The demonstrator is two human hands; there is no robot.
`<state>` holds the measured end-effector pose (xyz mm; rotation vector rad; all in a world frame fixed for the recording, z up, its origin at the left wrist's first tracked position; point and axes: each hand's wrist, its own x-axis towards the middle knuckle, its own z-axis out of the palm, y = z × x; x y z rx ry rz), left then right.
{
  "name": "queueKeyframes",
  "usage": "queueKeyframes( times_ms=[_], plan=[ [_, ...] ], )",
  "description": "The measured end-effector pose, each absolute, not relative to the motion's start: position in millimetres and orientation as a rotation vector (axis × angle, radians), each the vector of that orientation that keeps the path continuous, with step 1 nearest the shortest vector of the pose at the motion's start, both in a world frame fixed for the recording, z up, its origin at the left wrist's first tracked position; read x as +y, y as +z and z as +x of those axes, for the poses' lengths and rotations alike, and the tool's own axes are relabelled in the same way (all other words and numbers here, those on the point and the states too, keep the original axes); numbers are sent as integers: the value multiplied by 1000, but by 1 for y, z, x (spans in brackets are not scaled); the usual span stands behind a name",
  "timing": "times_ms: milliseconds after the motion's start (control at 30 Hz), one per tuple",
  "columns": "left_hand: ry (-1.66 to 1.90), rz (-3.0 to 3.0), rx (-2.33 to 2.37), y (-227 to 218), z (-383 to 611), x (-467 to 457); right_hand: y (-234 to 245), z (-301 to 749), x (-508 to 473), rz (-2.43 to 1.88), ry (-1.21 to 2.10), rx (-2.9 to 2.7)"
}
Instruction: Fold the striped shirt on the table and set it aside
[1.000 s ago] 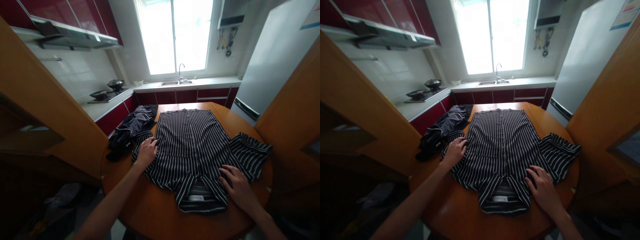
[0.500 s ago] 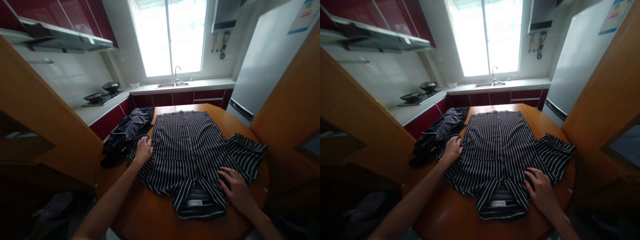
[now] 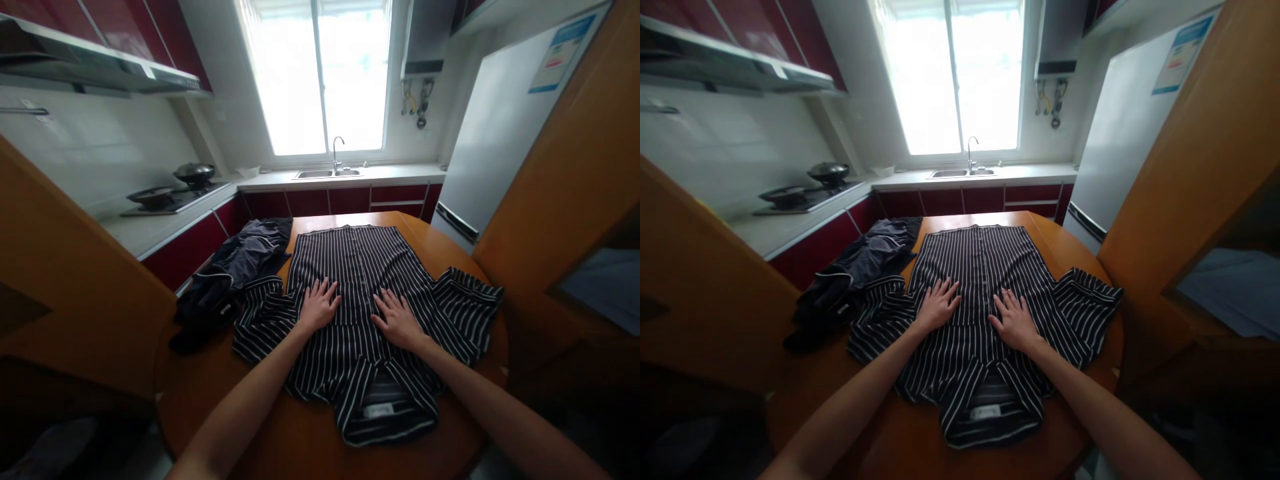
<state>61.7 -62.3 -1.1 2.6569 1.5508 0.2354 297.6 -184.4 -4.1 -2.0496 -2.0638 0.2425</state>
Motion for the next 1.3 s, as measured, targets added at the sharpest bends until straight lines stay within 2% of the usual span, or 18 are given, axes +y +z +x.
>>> queueKeyframes(
  times_ms=[167, 467, 667, 767, 1300],
  plan=[
    [267, 2517, 1719, -3, 59, -52, -19, 311, -187, -2170, 165, -1910],
    [294, 2395, 1937, 9, 37, -31, -13, 310, -184, -2181, 212, -1829],
    [262, 2771, 1299, 8, 67, -61, -13, 310, -185, -2168, 181, -1819],
    [170, 2773, 1227, 4, 75, -68, -12, 310, -185, -2156, 178, -1822],
    [283, 2571, 1769, -4, 71, -57, -18, 305, -188, -2209, 163, -1894]
  ],
)
